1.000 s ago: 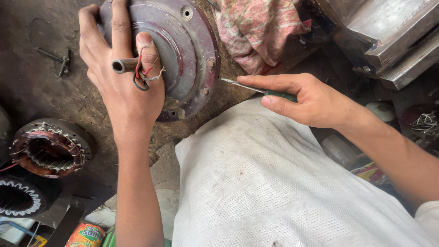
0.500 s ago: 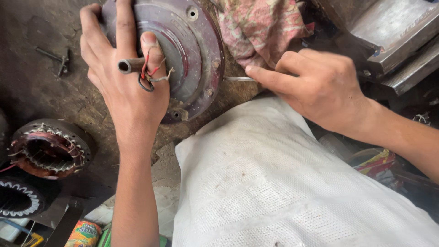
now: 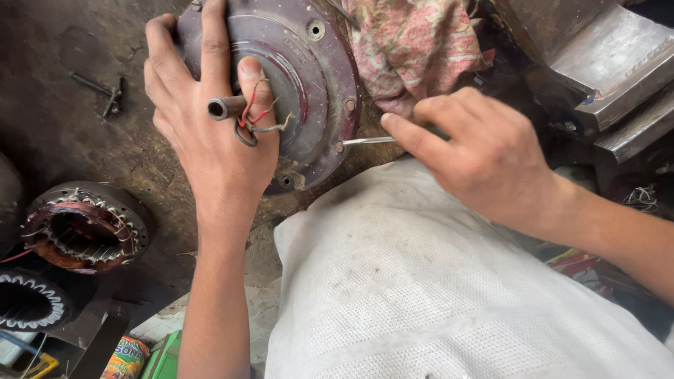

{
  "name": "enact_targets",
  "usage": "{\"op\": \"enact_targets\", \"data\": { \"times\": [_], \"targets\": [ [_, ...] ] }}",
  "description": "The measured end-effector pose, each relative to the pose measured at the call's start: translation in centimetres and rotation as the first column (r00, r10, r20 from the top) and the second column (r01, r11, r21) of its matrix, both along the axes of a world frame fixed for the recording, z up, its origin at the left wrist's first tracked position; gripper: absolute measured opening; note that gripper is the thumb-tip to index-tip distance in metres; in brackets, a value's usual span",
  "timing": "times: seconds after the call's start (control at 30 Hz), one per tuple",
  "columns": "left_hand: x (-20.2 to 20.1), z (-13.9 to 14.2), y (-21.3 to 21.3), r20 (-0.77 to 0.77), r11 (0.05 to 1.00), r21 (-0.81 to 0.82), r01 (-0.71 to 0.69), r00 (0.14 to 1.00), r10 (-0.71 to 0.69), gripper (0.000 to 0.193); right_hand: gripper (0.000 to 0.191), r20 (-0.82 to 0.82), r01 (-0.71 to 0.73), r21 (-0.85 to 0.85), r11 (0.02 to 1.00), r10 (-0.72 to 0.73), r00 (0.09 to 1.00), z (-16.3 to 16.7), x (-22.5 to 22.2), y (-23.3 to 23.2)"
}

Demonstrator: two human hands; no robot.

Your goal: The person uses a screwdriver to tighten screws on the base of a disassembled electric motor. They adjust the motor's position on the workbench and briefly open a drawer to retrieve a tool before continuing to secure the motor housing.

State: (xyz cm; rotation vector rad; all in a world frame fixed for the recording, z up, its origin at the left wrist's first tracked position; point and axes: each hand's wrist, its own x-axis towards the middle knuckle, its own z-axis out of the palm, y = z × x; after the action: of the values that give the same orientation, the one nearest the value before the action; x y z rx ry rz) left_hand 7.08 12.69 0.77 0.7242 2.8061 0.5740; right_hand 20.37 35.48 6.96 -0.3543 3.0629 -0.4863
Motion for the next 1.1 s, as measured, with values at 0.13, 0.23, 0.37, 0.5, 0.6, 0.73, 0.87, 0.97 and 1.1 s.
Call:
{"op": "enact_targets", "data": {
  "times": [0.13,0.23,0.37,0.5,0.6,0.73,0.87,0.97,1.1],
  "targets": [
    [0.0,0.3,0.1,0.008,1.0,0.027,-0.006,1.0,0.006,0.048,0.026,0.195,0.153,-0.137,0.979,-0.125,0.973,0.4,-0.4,0.0],
    [-0.2,0.3,0.1,0.018,0.999,0.043,-0.033,0.999,0.033,0.047,0.026,0.4,0.332,-0.453,0.827,-0.144,0.905,-0.6,0.1,1.8],
    [0.0,0.3,0.0,0.023,0.999,0.046,-0.021,1.0,0.02,0.041,0.045,0.787,0.621,-0.526,0.581,0.056,0.614,-2.8,1.7,2.4],
    [0.1,0.1,-0.2,0.025,0.999,0.046,-0.022,0.999,0.021,0.041,0.061,0.891,0.792,-0.453,0.408,0.234,0.389,-3.8,1.9,2.7],
    [0.1,-0.1,-0.2,0.024,0.999,0.045,-0.016,1.0,0.015,0.042,0.063,0.879,0.849,-0.437,0.296,0.338,0.335,-3.9,1.1,2.9],
    [0.1,-0.1,-0.2,0.034,0.999,0.049,-0.005,0.999,0.004,0.042,0.064,0.835,0.91,-0.4,0.109,0.453,0.313,-4.4,0.6,2.9],
    [0.1,0.0,-0.2,0.037,0.999,0.037,-0.012,0.999,0.01,0.041,0.064,0.805,0.896,-0.433,0.101,0.492,0.333,-5.2,0.7,3.3],
    [0.1,0.1,-0.1,0.044,1.0,0.024,-0.015,0.999,0.014,0.041,0.063,0.791,0.915,-0.4,0.047,0.523,0.318,-5.6,1.0,3.6],
    [0.1,0.3,0.0,0.06,0.999,0.043,-0.022,0.998,0.019,0.042,0.064,0.765,0.916,-0.401,0.017,0.557,0.324,-5.9,1.0,3.8]
  ]
}}
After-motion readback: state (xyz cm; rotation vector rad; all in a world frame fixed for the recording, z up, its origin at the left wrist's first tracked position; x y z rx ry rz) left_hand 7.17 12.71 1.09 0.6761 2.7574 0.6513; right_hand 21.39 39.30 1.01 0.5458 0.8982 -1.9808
